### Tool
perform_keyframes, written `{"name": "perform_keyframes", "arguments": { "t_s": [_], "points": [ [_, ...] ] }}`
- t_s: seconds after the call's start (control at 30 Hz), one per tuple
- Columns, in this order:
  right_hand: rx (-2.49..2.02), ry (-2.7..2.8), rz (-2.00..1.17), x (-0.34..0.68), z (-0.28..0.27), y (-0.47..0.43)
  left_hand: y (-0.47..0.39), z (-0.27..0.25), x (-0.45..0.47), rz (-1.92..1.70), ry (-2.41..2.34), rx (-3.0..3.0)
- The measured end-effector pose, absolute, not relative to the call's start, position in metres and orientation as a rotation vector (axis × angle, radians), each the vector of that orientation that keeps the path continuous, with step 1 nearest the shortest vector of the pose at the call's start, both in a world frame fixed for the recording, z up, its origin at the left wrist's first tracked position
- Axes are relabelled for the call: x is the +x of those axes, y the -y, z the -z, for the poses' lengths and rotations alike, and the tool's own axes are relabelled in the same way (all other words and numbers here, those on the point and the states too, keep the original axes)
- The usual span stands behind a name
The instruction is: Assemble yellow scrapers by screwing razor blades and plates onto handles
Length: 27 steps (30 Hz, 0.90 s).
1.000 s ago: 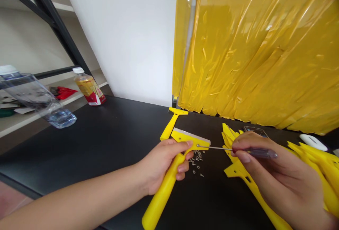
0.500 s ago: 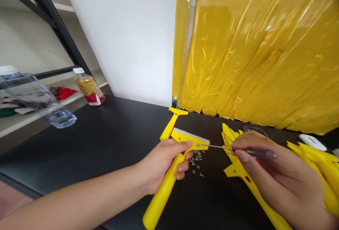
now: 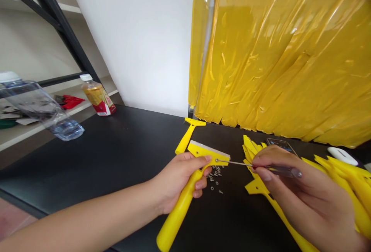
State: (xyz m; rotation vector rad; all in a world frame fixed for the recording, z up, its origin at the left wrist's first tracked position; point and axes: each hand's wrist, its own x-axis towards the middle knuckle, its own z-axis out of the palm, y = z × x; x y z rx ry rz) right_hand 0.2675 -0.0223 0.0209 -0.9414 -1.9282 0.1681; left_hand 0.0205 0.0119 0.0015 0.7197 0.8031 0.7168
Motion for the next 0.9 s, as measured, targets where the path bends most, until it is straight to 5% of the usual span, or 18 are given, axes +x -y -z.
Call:
{"name": "perform_keyframes", "arguments": {
  "t_s": [0.9],
  "points": [
    [-0.918, 2.171, 0.119, 0.256, -0.039, 0.039, -0.008, -0.005, 0.022, -0.82, -0.954, 1.032]
  ]
}}
